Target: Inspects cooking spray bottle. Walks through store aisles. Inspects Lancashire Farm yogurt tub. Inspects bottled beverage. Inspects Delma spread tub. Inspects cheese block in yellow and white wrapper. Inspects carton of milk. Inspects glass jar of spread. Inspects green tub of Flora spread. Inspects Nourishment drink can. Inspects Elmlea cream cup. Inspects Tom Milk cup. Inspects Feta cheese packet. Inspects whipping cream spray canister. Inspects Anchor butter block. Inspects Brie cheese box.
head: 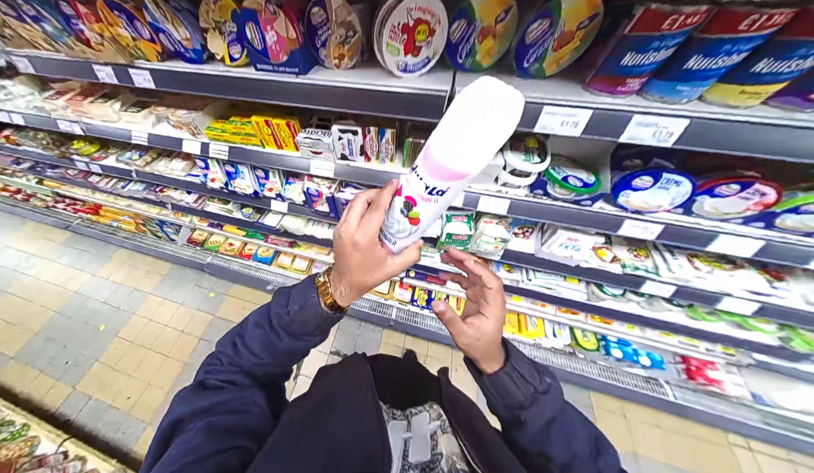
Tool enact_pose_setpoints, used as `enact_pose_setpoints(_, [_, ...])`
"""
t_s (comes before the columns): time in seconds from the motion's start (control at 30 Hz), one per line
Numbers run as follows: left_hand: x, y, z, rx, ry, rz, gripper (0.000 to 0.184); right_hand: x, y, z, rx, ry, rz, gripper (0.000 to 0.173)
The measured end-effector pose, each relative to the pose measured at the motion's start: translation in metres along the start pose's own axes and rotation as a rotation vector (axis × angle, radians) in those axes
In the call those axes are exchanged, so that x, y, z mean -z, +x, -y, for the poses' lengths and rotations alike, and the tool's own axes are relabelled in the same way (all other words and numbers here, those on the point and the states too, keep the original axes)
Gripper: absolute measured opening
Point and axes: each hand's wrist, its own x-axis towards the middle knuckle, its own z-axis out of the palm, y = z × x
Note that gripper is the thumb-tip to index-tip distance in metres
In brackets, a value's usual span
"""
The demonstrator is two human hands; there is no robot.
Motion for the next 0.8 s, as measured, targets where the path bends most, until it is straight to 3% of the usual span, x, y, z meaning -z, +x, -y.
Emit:
enact_pose_setpoints(0.2, [0.026, -0.097, 0.007, 0.140, -0.101, 0.148, 0.081, -0.063, -0.040, 0.010, -0.080, 0.014, -0.031, 0.081])
enact_pose_setpoints(0.4, [0.057, -0.165, 0.008, 0.174, -0.095, 0.221, 0.076, -0.104, -0.086, 0.029, -0.297, 0.019, -0.120, 0.089])
enact_pose_setpoints(0.5, [0.078, -0.186, 0.004, 0.216, -0.148, 0.321, 0.079, -0.114, -0.117, 0.020, -0.306, 0.106, -0.163, 0.089])
enact_pose_setpoints(0.6, [0.101, -0.200, 0.008, 0.315, -0.407, 0.415, 0.084, -0.113, -0.132, 0.039, -0.388, 0.242, -0.109, 0.089])
enact_pose_setpoints(0.7, [0.119, -0.221, 0.035, 0.446, -0.777, 0.516, 0.076, -0.112, -0.155, 0.042, -0.441, 0.322, -0.031, 0.087])
enact_pose_setpoints(0.8, [0.133, -0.246, 0.055, 0.563, -1.011, 0.609, 0.081, -0.121, -0.175, 0.045, -0.502, 0.420, 0.031, 0.087])
